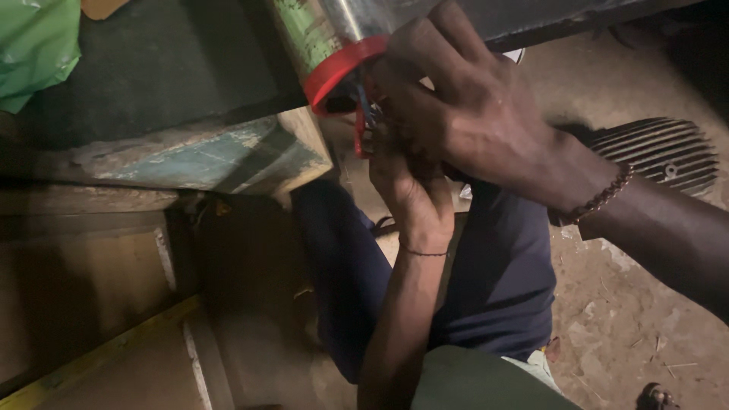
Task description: The person ties a white string around a blue wire attached to a metal cylinder with a red cap. They repeatedly wrap and knot the string to secure the wire to the cylinder.
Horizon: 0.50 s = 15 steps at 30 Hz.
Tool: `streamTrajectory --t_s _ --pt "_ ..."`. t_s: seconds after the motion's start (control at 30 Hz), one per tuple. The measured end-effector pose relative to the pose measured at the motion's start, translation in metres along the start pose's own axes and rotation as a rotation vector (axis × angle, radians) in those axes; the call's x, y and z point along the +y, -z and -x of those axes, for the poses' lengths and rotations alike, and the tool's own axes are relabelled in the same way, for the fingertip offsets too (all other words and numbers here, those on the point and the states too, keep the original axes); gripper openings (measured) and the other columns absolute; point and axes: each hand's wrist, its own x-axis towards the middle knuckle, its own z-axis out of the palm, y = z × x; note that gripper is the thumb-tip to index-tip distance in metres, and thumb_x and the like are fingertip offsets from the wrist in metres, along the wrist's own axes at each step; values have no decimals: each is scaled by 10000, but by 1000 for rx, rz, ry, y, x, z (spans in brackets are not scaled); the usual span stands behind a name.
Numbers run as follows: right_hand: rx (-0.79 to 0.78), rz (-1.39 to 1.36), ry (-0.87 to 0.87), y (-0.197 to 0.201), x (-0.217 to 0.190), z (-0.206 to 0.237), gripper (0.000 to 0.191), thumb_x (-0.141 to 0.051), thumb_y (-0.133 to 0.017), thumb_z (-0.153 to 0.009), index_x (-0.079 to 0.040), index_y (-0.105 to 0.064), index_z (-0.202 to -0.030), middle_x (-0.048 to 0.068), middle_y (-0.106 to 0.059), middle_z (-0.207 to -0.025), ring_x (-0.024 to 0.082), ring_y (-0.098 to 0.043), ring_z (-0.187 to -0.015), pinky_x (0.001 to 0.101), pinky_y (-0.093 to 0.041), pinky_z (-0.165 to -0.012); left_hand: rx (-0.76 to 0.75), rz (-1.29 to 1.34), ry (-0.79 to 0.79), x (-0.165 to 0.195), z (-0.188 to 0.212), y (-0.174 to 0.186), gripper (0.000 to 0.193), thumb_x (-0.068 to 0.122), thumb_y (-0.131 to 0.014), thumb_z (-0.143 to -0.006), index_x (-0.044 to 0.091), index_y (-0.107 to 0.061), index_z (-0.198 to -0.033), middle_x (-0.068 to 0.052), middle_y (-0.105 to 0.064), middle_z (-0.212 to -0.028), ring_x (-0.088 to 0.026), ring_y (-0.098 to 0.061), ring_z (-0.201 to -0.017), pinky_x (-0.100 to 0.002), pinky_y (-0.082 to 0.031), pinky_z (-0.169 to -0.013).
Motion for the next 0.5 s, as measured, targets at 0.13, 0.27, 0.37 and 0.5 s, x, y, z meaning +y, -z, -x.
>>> streamTrajectory --t_s 0.13,0.27,0.37,0.5 --pt "-23 43 -3 1 -1 -2 311 -162 -861 -948 -72 -741 -1220 76 -525 -1206 227 -572 -1166 287 -616 -730 -45 60 -22 3 7 1 378 365 -639 -1137 30 -541 -1281 1 -568 -1042 -82 -548 -966 -279 -474 -911" --pt "11 -2 -13 -2 -2 -2 255 -133 -851 -947 -66 -724 -1159 86 -532 -1181 237 -571 -1143 292 -629 -767 166 98 11 2 17 0 266 251 -629 -1011 143 -584 -1250 47 -522 -845 -58 -499 -778 -247 -478 -751" --pt "-26 -23 -37 -1 -3 -1 225 -116 -821 -969 -65 -727 -1166 96 -542 -1163 229 -574 -1131 298 -627 -797 105 130 -40 6 24 -2 174 237 -654 -1089 92 -587 -1158 39 -502 -841 -80 -476 -730 -236 -444 -689" --pt "3 -161 -60 9 -4 1 205 -146 -781 -1023 -42 -733 -1193 110 -577 -1157 222 -603 -1077 329 -589 -811 115 99 -31 11 33 -8 143 224 -645 -1039 120 -576 -1109 30 -524 -901 -76 -474 -743 -243 -441 -698"
